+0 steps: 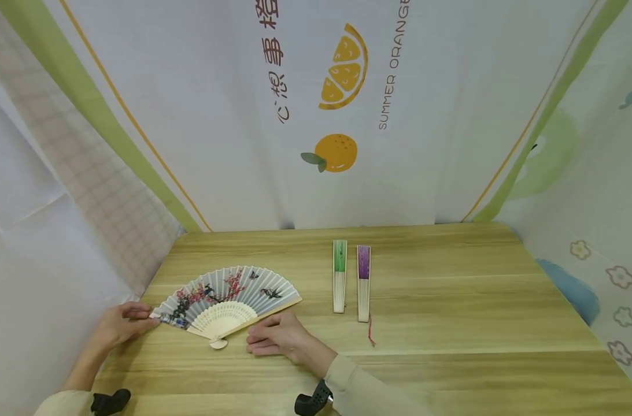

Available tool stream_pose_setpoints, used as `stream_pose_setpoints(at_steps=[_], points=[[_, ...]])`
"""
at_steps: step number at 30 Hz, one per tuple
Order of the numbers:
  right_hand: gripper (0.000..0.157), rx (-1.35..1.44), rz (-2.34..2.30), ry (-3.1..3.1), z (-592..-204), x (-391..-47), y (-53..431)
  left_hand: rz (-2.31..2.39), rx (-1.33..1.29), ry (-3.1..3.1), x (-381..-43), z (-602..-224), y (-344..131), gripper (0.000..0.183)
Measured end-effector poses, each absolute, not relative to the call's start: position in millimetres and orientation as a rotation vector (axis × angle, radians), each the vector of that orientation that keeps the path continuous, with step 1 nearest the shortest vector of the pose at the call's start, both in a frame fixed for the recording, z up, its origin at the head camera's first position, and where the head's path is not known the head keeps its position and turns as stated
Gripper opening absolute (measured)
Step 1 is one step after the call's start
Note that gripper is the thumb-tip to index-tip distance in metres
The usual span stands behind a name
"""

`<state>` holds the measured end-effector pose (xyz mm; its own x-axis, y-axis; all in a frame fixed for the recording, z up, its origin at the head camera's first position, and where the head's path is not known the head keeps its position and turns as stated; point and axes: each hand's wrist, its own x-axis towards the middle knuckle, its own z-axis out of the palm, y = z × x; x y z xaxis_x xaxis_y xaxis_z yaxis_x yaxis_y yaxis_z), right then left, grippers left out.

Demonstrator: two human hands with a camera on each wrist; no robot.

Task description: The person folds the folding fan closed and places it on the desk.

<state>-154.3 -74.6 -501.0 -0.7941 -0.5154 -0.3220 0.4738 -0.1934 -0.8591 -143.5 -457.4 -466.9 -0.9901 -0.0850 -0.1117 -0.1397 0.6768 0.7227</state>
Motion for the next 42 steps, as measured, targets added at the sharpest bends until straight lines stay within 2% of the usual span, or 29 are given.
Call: stream_pose_setpoints(at_steps=[10, 37, 42], points=[[0.004, -0.001, -2.062, 1.44, -496.7, -151.0, -78.0, 1.033, -0.194, 2.906, -146.8, -465.5, -454.8, 0.051], [0.007, 0.09, -2.062, 1.45, -492.2, -145.6, -88.4, 1.04, -0.209, 2.94, -145.3, -468.8, -452.8, 0.046], [0.012, 0.105, -2.076, 1.415, -491.5, -146.0, -87.3, 1.031, -0.195, 2.95, -145.9, -469.2, -451.6, 0.044]])
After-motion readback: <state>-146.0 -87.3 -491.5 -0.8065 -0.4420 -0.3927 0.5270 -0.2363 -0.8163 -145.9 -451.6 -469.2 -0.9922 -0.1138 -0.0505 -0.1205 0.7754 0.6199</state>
